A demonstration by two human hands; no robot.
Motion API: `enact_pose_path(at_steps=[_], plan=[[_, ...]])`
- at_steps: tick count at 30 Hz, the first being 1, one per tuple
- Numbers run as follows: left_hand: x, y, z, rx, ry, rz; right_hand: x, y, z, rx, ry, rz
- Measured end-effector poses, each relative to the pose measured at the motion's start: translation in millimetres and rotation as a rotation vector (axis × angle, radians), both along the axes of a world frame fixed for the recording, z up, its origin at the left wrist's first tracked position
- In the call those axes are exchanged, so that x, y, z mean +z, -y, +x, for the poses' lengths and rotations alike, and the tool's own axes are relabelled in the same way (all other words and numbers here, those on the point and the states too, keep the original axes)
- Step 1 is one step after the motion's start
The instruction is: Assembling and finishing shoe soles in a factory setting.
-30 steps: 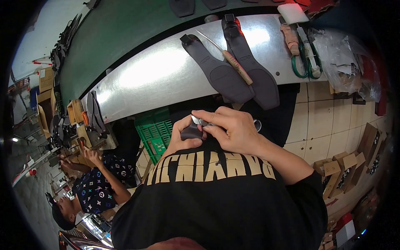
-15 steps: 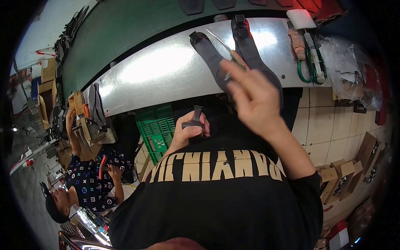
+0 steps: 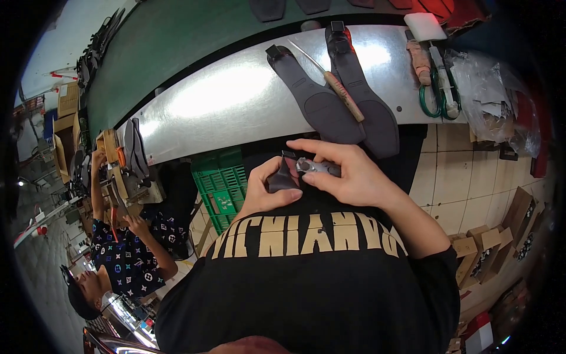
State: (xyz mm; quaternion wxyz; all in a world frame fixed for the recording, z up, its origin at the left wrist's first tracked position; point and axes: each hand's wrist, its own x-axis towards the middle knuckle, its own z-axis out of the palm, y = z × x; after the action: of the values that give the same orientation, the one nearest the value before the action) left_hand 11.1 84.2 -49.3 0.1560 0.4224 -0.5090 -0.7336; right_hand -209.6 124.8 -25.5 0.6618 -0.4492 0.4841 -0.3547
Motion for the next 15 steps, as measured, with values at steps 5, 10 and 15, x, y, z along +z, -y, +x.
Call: enact_pose_path(at_steps=[5,10,15], plan=[[-9,2,1,-0.070,0.017,-0.143,-7,-3,6,0.014,0.069,0.083],[-11,2,1,-0.077,0.021,-0.150,-17,-6,4,0.017,0.121,0.117],[-6,2,0,-0.084,0.036,-0.076,-17,-5,1,0.020,0.191,0.188]])
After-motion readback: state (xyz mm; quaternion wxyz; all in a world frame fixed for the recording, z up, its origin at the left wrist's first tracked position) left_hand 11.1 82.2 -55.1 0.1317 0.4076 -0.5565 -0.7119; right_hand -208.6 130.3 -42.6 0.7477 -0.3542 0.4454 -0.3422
